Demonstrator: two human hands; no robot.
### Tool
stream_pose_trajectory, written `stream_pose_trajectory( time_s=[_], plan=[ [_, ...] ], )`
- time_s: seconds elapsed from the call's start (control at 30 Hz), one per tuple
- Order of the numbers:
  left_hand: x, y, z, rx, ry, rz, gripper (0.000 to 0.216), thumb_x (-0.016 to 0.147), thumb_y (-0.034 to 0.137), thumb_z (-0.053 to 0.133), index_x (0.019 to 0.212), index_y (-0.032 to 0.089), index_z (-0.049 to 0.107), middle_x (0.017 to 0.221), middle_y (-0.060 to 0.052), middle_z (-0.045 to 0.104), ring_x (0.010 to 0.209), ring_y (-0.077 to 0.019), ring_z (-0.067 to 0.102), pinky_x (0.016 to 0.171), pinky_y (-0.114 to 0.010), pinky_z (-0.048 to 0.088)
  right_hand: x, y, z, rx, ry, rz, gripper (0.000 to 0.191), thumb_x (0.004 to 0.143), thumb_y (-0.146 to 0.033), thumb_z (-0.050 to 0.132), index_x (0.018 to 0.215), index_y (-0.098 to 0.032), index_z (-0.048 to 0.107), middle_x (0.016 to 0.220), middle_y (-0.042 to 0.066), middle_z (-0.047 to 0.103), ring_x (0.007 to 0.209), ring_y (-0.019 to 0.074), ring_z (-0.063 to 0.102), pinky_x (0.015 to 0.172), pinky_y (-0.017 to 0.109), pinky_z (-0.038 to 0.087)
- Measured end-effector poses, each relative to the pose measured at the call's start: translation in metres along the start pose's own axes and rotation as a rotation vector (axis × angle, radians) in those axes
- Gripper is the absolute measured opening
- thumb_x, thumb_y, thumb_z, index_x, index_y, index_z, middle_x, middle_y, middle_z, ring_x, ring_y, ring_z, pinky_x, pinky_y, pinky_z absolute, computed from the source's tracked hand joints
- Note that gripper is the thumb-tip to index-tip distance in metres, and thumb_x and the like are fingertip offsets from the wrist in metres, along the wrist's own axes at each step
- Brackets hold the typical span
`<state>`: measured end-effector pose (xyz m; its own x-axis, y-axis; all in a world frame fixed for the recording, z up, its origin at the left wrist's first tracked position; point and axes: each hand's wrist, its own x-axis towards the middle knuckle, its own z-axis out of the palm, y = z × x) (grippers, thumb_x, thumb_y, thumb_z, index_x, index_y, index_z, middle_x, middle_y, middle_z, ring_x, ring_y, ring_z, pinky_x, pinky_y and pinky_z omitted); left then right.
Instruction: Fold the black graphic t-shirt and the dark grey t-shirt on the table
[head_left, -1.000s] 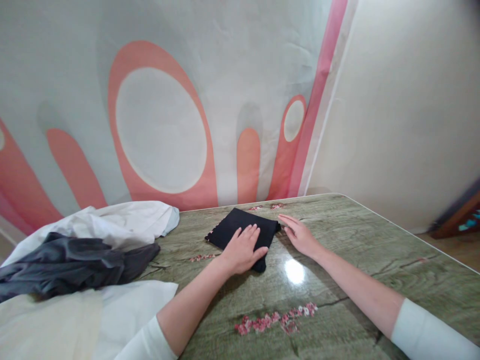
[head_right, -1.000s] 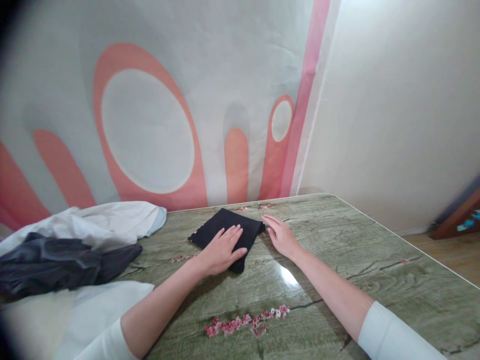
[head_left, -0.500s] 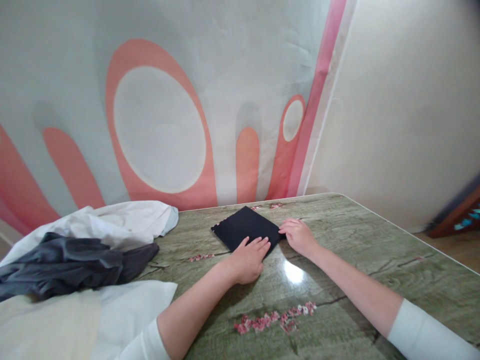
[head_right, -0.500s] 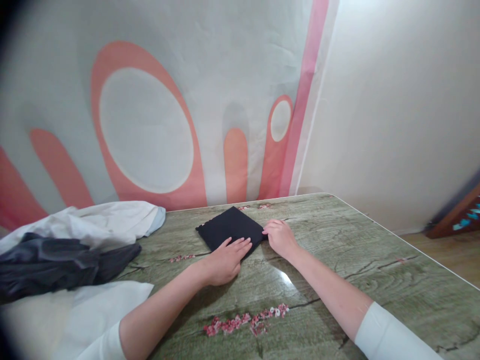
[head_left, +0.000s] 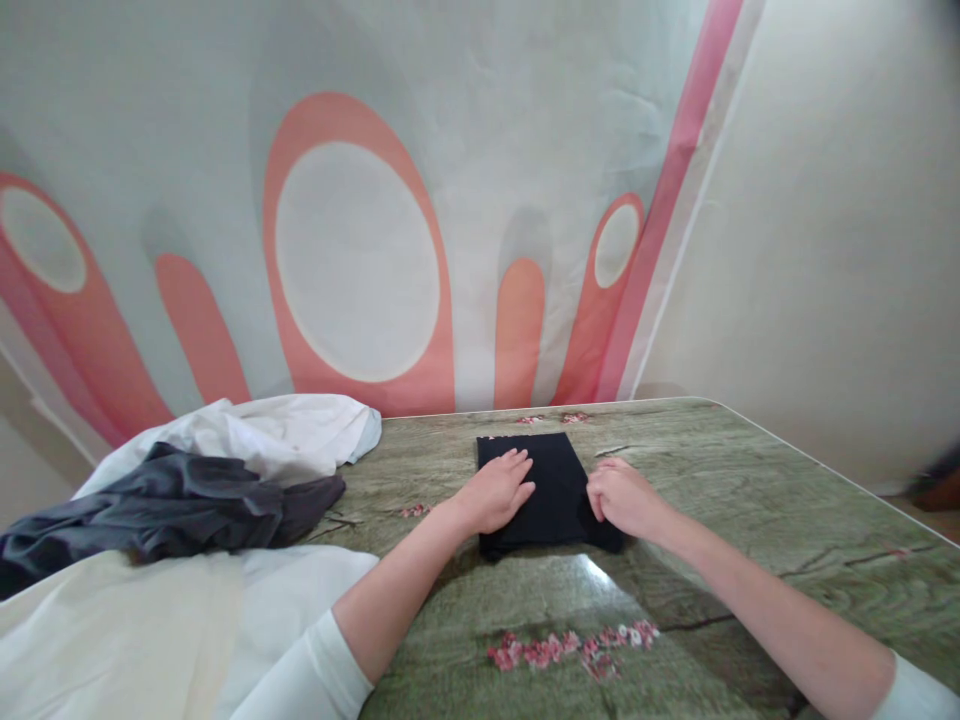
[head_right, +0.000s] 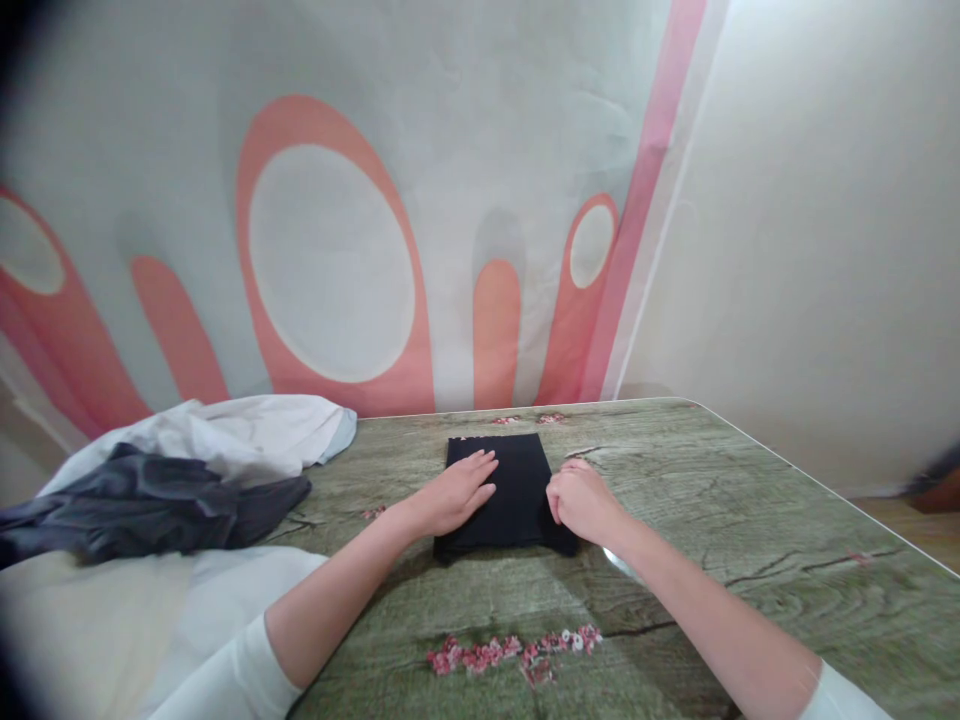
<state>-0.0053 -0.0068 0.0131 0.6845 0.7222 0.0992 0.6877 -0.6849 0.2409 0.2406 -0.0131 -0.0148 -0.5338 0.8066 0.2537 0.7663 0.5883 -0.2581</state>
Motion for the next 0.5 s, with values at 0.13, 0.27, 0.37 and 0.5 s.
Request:
stream_pose_trajectory(
  time_s=[0.13,0.27,0.37,0.5],
  plan=[
    [-0.001,-0.003,0.012,0.024,-0.008,0.002,0.055,0.092,0.047,0.016,0.138,0.018,0.026,0.145,-0.007,0.021,0.133,-0.0199,0.016,0.106,-0.039,0.017,0.016,-0.003,-0.006,0.142,0.023,0.025,0.036,0.067,-0.003,0.036,0.069,-0.022,0.067,0.072,0.001,0.067,0.070,0.0150,0.060,0.074,0.030,0.044],
    [-0.004,0.006,0.019,0.038,-0.045,0.040,0.062,0.089,0.053,0.020,0.138,0.014,0.024,0.145,-0.010,0.021,0.133,-0.0223,0.015,0.106,-0.041,0.015,0.050,-0.009,0.008,0.182,0.086,-0.078,0.040,0.085,-0.020,0.034,0.120,-0.017,0.053,0.128,0.007,0.050,0.117,0.0182,0.044,0.098,0.035,0.034],
    [-0.004,0.008,0.018,0.025,-0.038,0.050,0.062,0.087,0.052,0.030,0.135,0.012,0.028,0.143,-0.012,0.026,0.132,-0.0238,0.018,0.106,-0.041,0.016,0.073,-0.011,0.025,0.154,-0.010,-0.100,0.049,0.090,-0.039,0.032,0.133,-0.018,0.038,0.142,0.006,0.031,0.130,0.0197,0.026,0.106,0.038,0.022],
    [0.001,-0.006,0.006,-0.140,-0.105,0.108,0.043,0.087,0.039,0.038,0.121,0.015,0.049,0.128,-0.008,0.049,0.119,-0.0205,0.042,0.101,-0.032,0.029,0.083,-0.010,0.040,0.129,-0.118,-0.084,0.053,0.091,-0.048,0.024,0.137,-0.022,0.031,0.143,0.004,0.026,0.132,0.0193,0.020,0.108,0.040,0.016]
  ],
)
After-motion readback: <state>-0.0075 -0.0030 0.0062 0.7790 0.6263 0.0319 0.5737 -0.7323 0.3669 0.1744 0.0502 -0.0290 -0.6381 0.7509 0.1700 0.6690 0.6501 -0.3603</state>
